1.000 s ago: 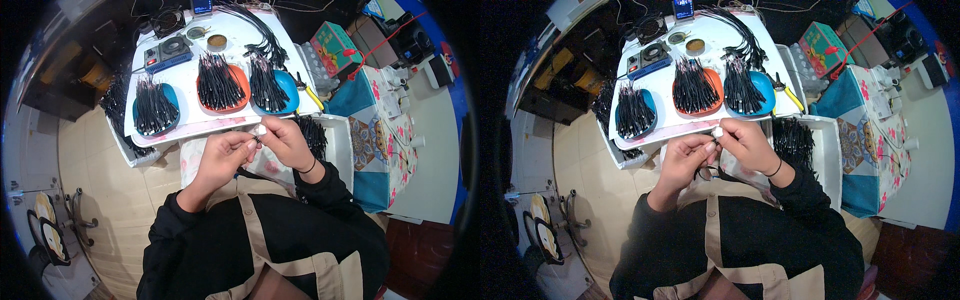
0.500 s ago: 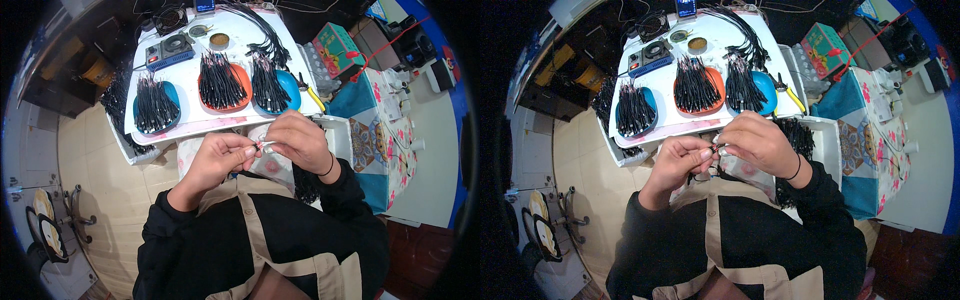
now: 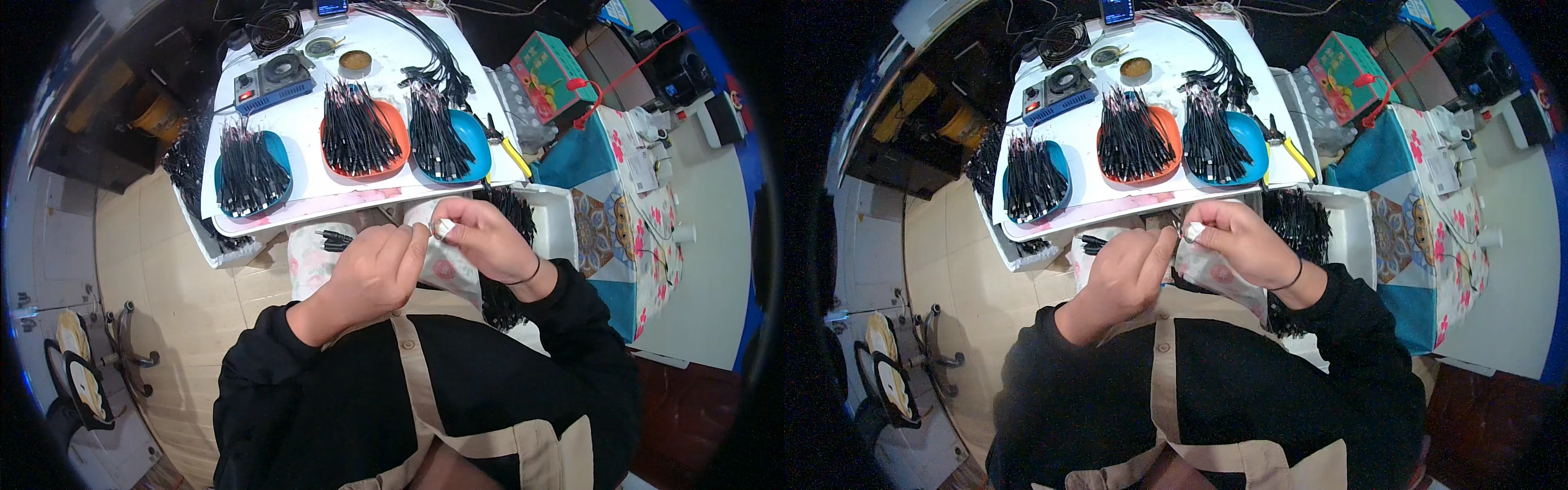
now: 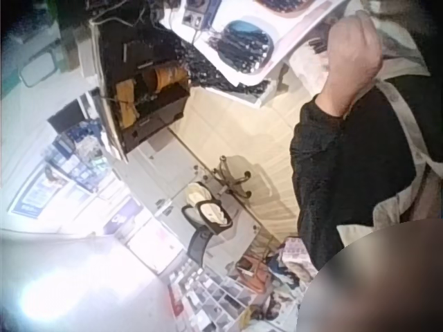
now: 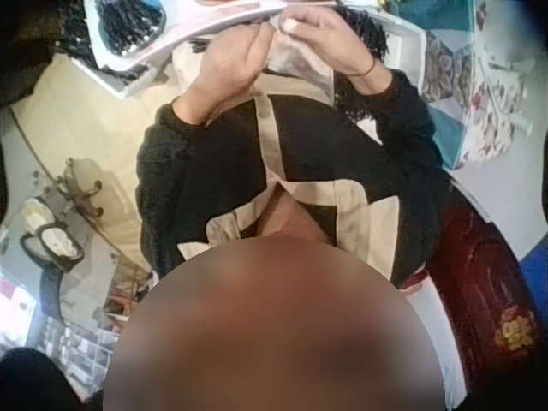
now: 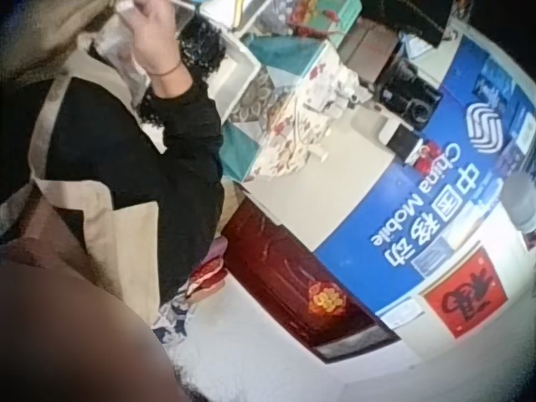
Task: The person repeatedly picks up black wires, attaches small white connectors to their ends, and places the finished units into colored bowls on the table. The process is continuous and repetitive throughout the clip.
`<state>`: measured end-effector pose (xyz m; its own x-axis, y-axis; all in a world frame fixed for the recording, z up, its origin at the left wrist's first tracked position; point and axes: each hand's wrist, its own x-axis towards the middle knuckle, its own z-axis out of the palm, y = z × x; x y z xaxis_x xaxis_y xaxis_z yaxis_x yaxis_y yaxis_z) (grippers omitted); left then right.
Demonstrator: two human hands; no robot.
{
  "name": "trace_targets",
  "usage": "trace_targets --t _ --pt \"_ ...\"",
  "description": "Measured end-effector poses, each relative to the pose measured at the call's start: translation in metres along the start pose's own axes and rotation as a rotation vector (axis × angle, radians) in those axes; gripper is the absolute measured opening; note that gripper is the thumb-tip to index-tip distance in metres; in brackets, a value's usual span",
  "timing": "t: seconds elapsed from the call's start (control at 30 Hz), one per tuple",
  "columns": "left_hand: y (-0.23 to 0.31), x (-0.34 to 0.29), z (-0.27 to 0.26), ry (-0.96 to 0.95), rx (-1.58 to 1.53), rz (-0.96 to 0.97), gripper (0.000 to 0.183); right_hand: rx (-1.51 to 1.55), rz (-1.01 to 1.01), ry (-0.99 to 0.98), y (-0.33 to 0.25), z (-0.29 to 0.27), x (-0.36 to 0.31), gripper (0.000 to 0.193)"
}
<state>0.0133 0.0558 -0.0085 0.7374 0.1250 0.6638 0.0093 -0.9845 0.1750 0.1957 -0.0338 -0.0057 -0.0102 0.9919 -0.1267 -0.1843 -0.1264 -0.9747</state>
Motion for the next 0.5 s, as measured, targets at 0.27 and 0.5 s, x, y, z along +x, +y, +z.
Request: trace_targets --t 0.27,0.5 --pt "0.005 -0.006 0.001 0.089 -0.57 -0.456 0.018 -0.852 -0.365 0.232 -0.016 0.005 -0.021 0.021" --pt "0.006 -0.006 -0.002 0.017 -0.816 -0.654 0.013 -1.297 -0.799 0.19 -0.015 0.009 -0.008 0.03"
